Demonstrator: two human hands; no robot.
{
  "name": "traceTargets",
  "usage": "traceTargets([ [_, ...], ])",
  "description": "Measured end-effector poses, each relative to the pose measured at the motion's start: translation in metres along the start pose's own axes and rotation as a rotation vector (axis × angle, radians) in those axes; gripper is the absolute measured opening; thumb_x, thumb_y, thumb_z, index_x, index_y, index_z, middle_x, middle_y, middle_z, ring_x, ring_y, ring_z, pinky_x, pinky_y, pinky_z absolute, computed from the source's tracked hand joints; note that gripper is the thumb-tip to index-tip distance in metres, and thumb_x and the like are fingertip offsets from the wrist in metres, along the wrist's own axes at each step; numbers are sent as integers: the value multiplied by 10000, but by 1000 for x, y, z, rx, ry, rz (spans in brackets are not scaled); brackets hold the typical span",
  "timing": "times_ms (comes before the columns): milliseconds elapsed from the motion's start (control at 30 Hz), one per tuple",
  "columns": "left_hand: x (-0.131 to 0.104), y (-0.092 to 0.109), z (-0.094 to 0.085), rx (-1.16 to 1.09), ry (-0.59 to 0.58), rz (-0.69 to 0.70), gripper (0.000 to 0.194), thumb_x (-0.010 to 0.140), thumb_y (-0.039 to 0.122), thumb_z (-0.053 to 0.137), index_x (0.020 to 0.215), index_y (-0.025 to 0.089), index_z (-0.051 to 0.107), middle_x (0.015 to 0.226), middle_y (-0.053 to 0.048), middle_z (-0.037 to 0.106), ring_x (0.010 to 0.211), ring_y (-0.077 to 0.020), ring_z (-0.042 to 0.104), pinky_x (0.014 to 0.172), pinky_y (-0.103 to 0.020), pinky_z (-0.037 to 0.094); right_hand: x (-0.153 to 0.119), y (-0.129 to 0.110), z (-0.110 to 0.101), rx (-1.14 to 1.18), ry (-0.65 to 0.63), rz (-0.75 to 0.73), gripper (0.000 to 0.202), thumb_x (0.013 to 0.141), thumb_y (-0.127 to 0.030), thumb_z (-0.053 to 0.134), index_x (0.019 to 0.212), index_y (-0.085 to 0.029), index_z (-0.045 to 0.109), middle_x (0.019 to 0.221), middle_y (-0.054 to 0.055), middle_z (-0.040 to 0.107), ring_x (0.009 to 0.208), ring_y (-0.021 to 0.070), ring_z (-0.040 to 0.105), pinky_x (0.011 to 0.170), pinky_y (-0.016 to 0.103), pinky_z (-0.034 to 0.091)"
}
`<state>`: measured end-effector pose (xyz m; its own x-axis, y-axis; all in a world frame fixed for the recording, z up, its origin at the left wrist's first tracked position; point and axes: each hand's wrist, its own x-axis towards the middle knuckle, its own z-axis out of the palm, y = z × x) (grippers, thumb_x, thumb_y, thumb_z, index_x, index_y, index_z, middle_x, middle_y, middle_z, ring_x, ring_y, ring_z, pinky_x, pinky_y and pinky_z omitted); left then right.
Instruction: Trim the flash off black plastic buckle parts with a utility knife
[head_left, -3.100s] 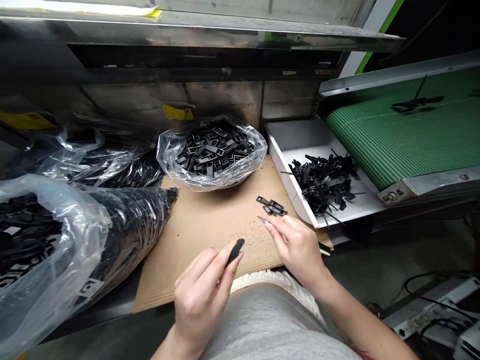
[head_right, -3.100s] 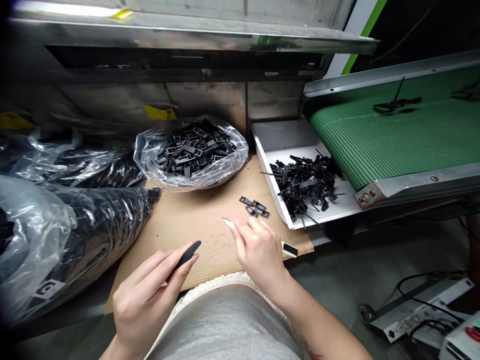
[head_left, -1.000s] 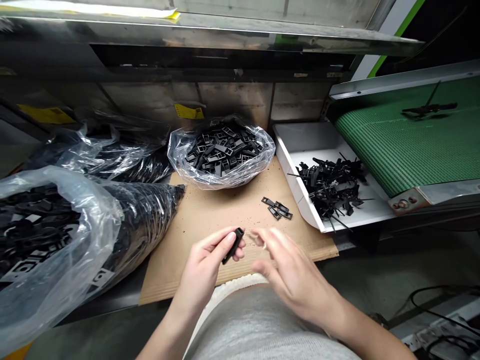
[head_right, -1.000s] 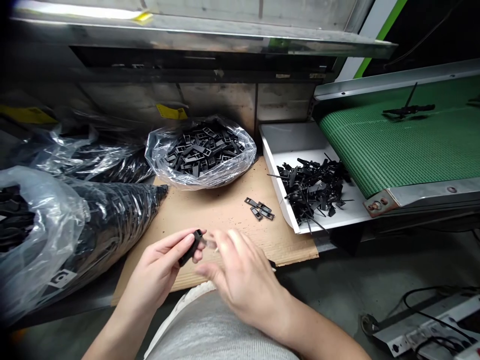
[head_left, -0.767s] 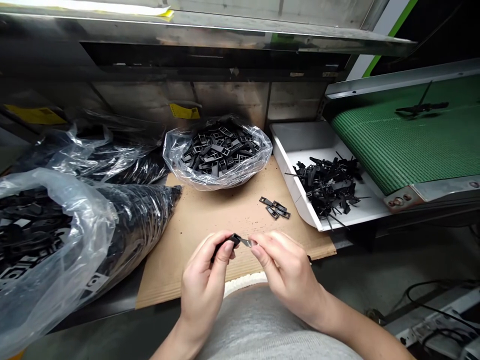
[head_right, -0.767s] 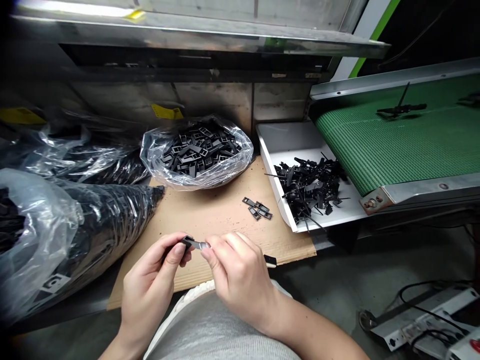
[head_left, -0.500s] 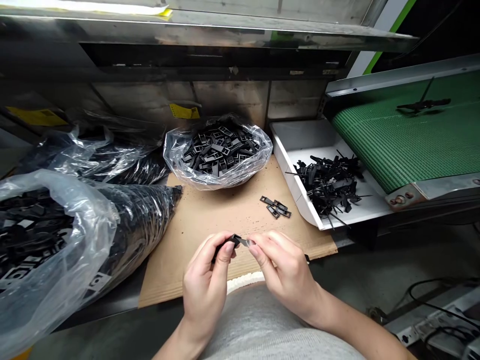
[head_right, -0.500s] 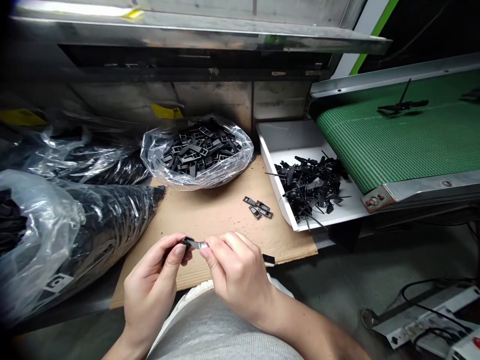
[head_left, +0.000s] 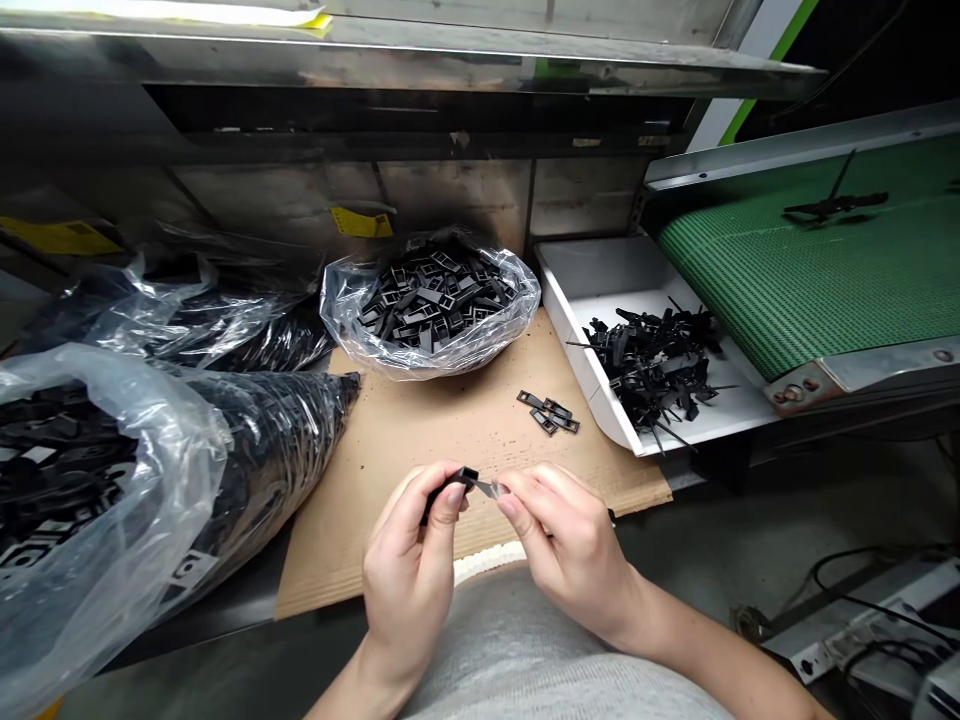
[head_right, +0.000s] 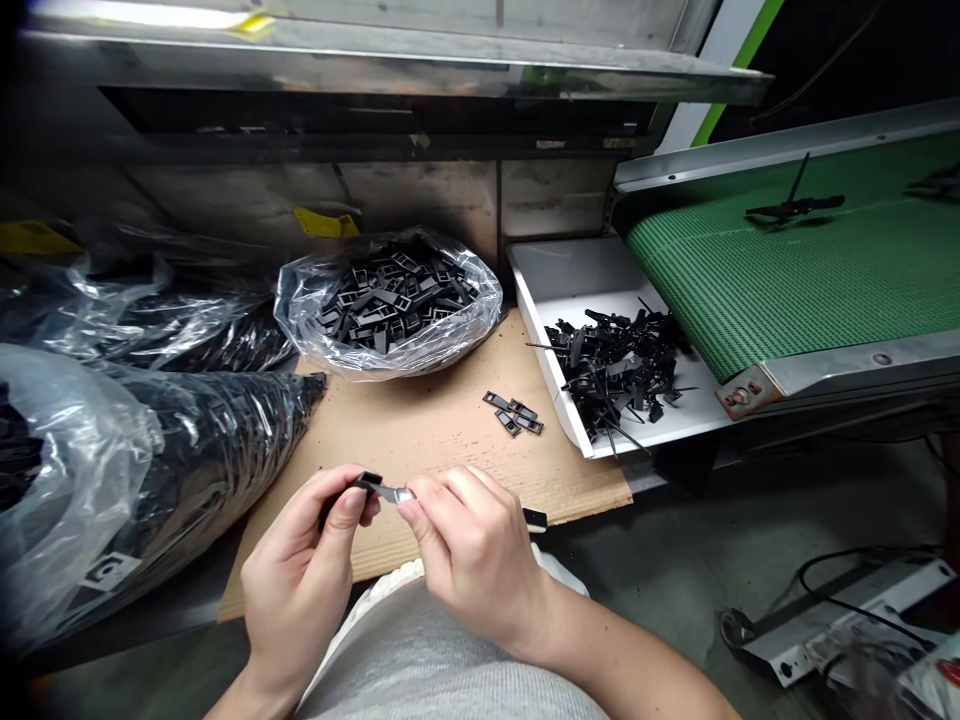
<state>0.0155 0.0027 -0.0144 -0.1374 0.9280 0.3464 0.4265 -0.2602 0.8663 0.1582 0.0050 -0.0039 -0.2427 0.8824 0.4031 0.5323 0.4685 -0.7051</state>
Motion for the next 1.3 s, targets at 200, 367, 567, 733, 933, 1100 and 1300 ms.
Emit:
traceTargets([
  [200,-3,-2,-1,-21,19,24,164,821,135,511,909,251,586,806,31,579,693,-86,536,672,-186,448,-1,0,2,-1,-4,17,252,899,-210,388,850,-115,616,673,50,529,635,146,488,596,261,394],
  [367,-4,-3,-2,-142,-41,-29,171,829,138,502,910,261,590,781,34,571,651,-78,519,610,-174,446,3,11,4,-31,24,21,234,890,-209,408,893,-122,625,717,66,569,670,158,514,632,272,402],
  [567,-4,0,-2,-159,-87,-39,162,837,143,496,895,261,589,755,40,558,639,-72,506,602,-168,436,3,10,-6,38,-19,31,232,890,-201,409,914,-113,622,718,63,574,675,157,519,627,269,401],
  [733,-2,1,-2,-95,-80,21,168,830,130,501,908,255,582,745,46,543,645,-64,505,609,-148,431,0,0,-7,-1,-24,-48,220,887,-183,418,893,-105,624,718,66,584,665,154,517,624,273,397],
  [933,-2,-1,-3,-43,-63,72,165,817,123,515,908,237,592,773,32,571,664,-75,524,626,-163,442,1,-2,-4,-51,-18,-49,216,886,-186,424,868,-110,626,711,63,583,656,150,514,614,266,392],
  [1100,-2,-2,-4,-34,-59,73,168,815,109,511,902,225,596,766,23,579,657,-84,530,608,-179,444,2,-1,-1,-66,-15,-16,228,888,-203,418,869,-120,630,690,49,563,634,144,497,598,261,383],
  [1300,-4,-2,-4,-58,-73,108,192,807,97,523,911,239,600,794,24,583,682,-87,529,635,-193,432,9,14,-1,22,-23,97,231,887,-198,420,896,-119,638,726,56,581,683,150,529,632,258,400],
])
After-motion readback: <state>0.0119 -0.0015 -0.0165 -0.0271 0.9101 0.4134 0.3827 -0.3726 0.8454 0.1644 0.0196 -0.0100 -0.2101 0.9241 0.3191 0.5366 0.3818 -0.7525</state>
